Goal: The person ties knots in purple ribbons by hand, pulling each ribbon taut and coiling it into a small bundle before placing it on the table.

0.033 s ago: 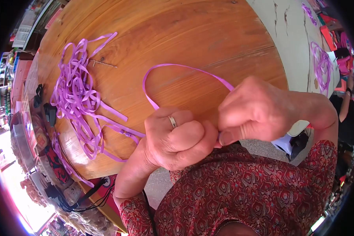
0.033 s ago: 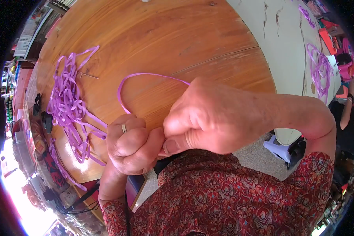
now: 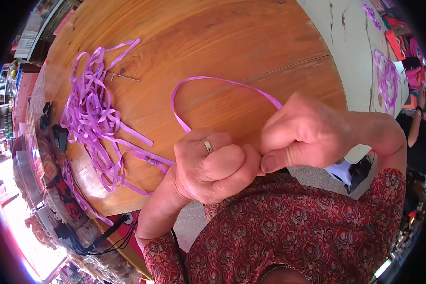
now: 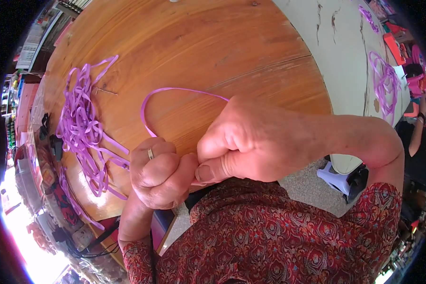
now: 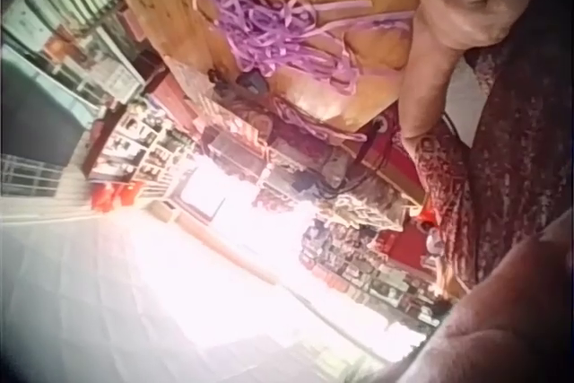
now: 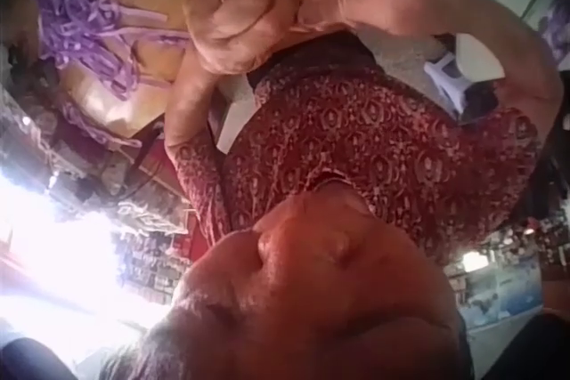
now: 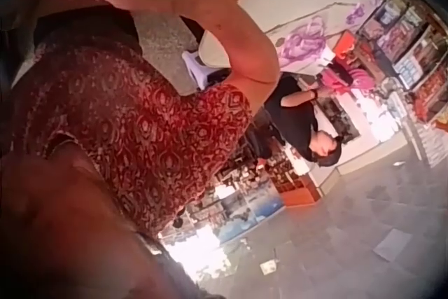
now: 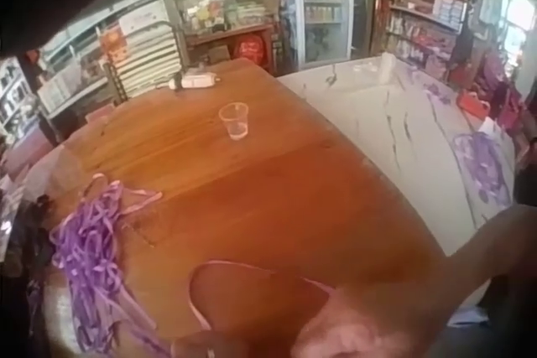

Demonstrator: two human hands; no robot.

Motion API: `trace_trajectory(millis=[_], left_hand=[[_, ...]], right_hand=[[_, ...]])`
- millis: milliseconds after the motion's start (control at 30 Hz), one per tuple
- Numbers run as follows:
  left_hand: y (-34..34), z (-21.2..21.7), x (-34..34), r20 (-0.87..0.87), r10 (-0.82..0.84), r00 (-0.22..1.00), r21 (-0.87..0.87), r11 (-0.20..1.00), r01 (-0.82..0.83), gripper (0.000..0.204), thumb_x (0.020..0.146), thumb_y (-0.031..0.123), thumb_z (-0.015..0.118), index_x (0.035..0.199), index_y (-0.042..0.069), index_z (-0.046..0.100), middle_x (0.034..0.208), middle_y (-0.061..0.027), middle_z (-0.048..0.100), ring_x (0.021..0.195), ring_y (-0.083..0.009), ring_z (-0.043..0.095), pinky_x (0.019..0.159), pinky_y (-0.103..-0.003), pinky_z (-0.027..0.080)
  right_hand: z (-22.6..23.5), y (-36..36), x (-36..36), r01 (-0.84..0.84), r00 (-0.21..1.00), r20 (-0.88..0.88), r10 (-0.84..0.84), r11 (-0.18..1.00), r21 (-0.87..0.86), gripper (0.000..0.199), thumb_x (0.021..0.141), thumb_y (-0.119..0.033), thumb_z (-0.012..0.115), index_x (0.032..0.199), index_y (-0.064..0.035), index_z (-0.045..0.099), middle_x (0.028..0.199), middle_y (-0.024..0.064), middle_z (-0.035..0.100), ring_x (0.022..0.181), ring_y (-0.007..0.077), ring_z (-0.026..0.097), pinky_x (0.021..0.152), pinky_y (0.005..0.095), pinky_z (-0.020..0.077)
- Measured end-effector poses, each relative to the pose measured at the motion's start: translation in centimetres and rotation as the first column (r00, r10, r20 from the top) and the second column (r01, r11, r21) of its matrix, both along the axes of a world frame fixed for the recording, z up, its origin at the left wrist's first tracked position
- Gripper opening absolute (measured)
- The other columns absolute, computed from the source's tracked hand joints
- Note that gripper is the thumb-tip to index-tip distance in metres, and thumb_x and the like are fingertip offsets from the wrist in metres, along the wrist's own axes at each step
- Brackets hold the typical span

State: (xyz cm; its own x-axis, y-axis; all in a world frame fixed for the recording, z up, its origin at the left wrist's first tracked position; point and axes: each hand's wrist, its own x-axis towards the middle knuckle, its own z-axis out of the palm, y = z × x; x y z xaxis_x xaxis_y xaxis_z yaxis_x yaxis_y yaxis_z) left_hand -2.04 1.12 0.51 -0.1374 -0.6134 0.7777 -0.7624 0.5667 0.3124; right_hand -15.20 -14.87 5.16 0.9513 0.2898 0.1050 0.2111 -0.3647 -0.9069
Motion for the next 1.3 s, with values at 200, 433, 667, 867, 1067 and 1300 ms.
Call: trace_trajectory(millis=[200, 433, 667, 867, 1067, 1300], left_hand=[[0.3, -0.3, -0.1, -0.039, 0.106, 0.994, 0.077, 0.992, -0.103, 0.024, 0.055, 0.011, 0.072, 0.077, 0.005, 0.062, 0.064, 0.0001, 0.04, 0.046, -0.0123, 0.045, 0.037, -0.026, 0.033], [0.0, 0.3, 0.2, -0.454, 0.206, 0.867, 0.314, 0.947, -0.06, 0.013, 0.077, 0.011, 0.073, 0.083, 0.003, 0.064, 0.064, -0.004, 0.056, 0.052, -0.0171, 0.05, 0.047, -0.029, 0.039], [0.6, 0.0, 0.3, -0.5, 0.285, 0.818, 0.398, 0.914, -0.075, 0.015, 0.075, 0.011, 0.074, 0.083, 0.005, 0.064, 0.067, -0.0034, 0.058, 0.056, -0.0155, 0.049, 0.05, -0.027, 0.038], [0.3, -0.5, 0.6, -0.542, 0.261, 0.799, 0.356, 0.932, -0.062, 0.017, 0.073, 0.009, 0.076, 0.083, 0.004, 0.062, 0.072, -0.0035, 0.06, 0.055, -0.0156, 0.048, 0.05, -0.027, 0.038], [0.1, -0.3, 0.6, -0.485, 0.287, 0.826, 0.351, 0.929, -0.116, 0.017, 0.073, 0.004, 0.075, 0.083, 0.004, 0.062, 0.073, -0.0038, 0.062, 0.057, -0.0154, 0.048, 0.05, -0.027, 0.038], [-0.1, -0.1, 0.5, -0.49, 0.237, 0.839, 0.313, 0.946, -0.085, 0.017, 0.072, 0.0, 0.074, 0.084, 0.002, 0.061, 0.075, -0.0053, 0.06, 0.059, -0.0152, 0.047, 0.051, -0.027, 0.037]], right_hand=[[-0.1, 0.4, 0.1, 0.259, 0.734, -0.676, 0.058, 0.897, 0.359, 0.025, 0.09, -0.023, 0.06, 0.077, -0.0021, 0.065, 0.062, -0.0001, 0.059, 0.052, 0.0068, 0.05, 0.046, 0.0232, 0.0368], [0.0, -1.2, 1.5, 0.343, 0.791, -0.611, -0.027, 0.847, 0.407, 0.03, 0.089, -0.032, 0.061, 0.083, -0.0035, 0.067, 0.063, 0.0011, 0.062, 0.051, 0.0036, 0.05, 0.045, 0.0179, 0.0353], [-0.2, -1.5, 1.7, 0.352, 0.86, -0.473, -0.192, 0.893, 0.279, 0.026, 0.084, -0.027, 0.068, 0.088, -0.0011, 0.066, 0.068, 0.003, 0.065, 0.057, 0.006, 0.057, 0.048, 0.0197, 0.0419], [-2.2, -1.7, 1.5, 0.33, 0.942, 0.037, -0.332, 0.943, 0.051, 0.015, 0.08, -0.013, 0.071, 0.088, -0.0013, 0.066, 0.074, 0.0055, 0.065, 0.063, 0.0118, 0.061, 0.054, 0.0246, 0.0451], [-2.6, -2.1, 1.4, 0.362, 0.925, 0.133, -0.356, 0.932, -0.02, 0.01, 0.079, -0.008, 0.069, 0.087, -0.0021, 0.066, 0.074, 0.0068, 0.064, 0.064, 0.016, 0.061, 0.056, 0.0271, 0.045], [-2.0, -2.1, 0.6, 0.414, 0.856, 0.375, -0.356, 0.906, -0.084, 0.03, 0.074, -0.01, 0.073, 0.103, -0.0045, 0.066, 0.082, 0.007, 0.062, 0.069, 0.0179, 0.06, 0.057, 0.0293, 0.0463]])
